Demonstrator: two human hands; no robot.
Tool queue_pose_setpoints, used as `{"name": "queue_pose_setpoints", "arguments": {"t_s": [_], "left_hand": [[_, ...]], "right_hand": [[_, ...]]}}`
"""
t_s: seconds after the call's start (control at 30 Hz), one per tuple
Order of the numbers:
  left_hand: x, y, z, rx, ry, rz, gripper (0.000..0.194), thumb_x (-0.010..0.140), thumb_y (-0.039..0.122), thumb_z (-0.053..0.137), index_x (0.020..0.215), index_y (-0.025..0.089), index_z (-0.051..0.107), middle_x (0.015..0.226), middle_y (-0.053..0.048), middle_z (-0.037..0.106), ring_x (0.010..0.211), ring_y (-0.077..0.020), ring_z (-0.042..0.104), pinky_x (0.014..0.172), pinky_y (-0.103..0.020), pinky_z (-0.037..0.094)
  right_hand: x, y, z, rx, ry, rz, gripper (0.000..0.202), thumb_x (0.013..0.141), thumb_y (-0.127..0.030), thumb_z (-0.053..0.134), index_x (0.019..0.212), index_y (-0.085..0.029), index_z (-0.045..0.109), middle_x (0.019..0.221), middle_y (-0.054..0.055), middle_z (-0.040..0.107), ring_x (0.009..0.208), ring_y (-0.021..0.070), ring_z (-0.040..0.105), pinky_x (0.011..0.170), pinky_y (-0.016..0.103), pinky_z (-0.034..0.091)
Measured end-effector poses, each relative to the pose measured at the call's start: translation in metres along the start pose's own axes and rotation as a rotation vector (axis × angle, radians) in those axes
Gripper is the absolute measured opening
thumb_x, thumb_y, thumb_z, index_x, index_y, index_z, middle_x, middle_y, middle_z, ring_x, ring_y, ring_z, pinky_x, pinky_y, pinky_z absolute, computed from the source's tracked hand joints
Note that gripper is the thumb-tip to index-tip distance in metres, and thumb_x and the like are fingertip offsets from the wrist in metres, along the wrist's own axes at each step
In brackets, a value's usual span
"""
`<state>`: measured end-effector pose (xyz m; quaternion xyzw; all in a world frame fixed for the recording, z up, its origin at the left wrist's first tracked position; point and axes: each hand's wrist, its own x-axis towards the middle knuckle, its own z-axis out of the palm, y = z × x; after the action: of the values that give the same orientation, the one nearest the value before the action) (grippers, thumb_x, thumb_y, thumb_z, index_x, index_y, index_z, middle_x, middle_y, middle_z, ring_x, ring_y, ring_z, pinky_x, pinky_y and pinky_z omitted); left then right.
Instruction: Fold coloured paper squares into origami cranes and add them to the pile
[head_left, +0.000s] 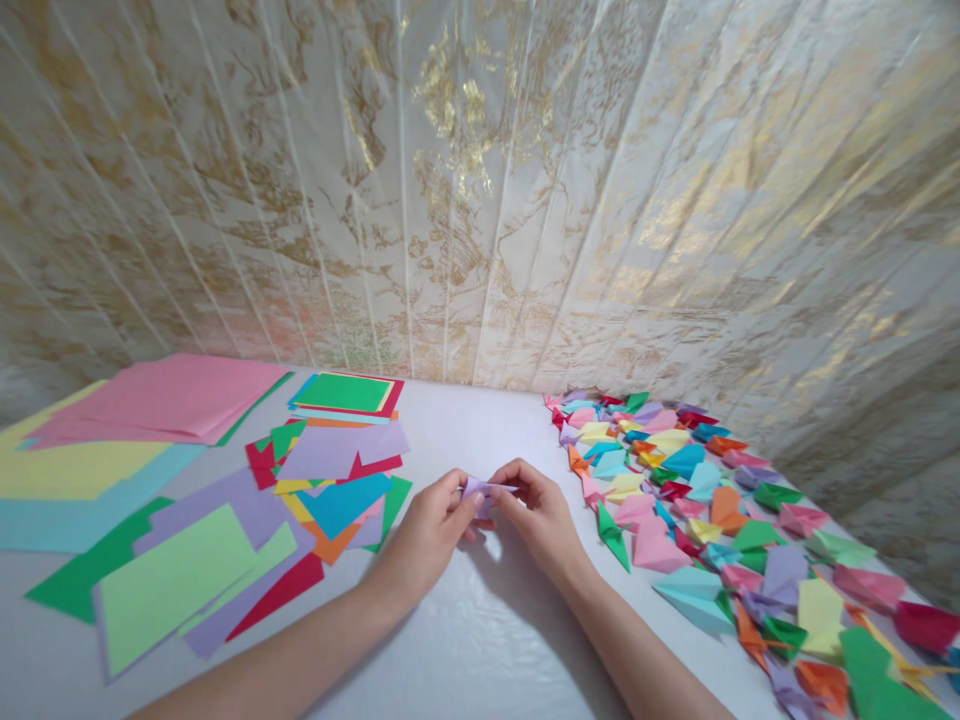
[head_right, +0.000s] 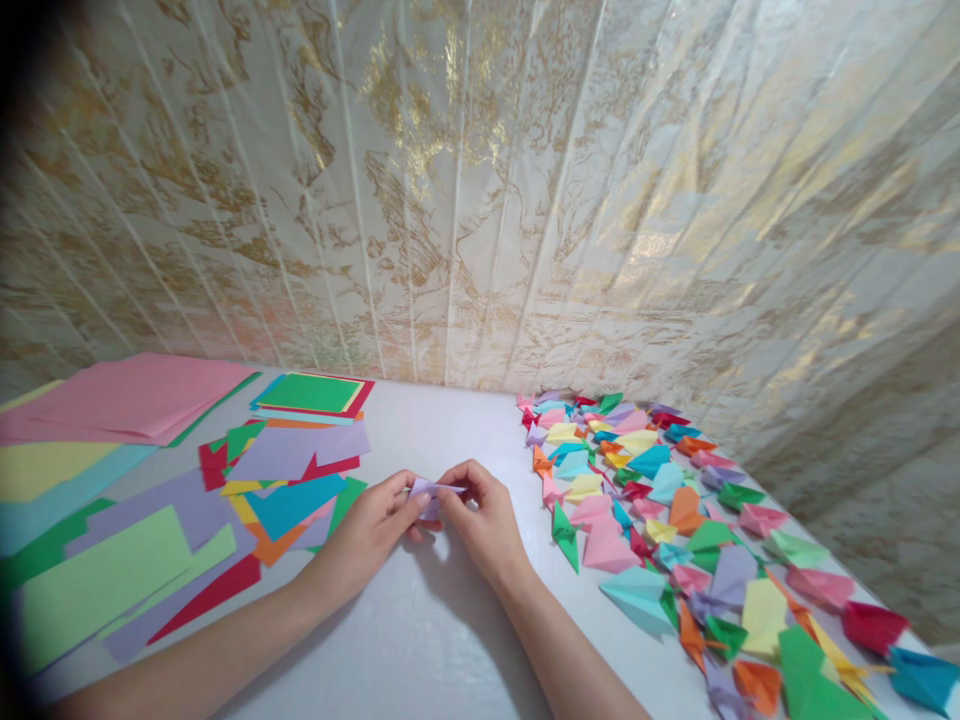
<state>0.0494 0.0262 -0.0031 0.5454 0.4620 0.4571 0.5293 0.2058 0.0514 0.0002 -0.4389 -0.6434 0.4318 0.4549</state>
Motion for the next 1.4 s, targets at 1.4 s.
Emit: {"name": "queue_pose_setpoints", "arguments": {"t_s": [1.4], "left_hand": [[0.004,0.017,-0.015,0.488,-0.053,0.116,0.015,0.091,0.031,0.052,0.086,0.02,0.061,0.091,-0.006,0.074,0.088,-0.0242,0.069,0.072,-0.033,0.049]], "right_hand": [[0.018,0.017,-0.024,0.35,0.05,0.262,0.049,0.071,-0.067,0.068,0.071,-0.019,0.057,0.045,-0.01,0.038,0.037,0.0059,0.029,0.038,0.021,0.033]]}}
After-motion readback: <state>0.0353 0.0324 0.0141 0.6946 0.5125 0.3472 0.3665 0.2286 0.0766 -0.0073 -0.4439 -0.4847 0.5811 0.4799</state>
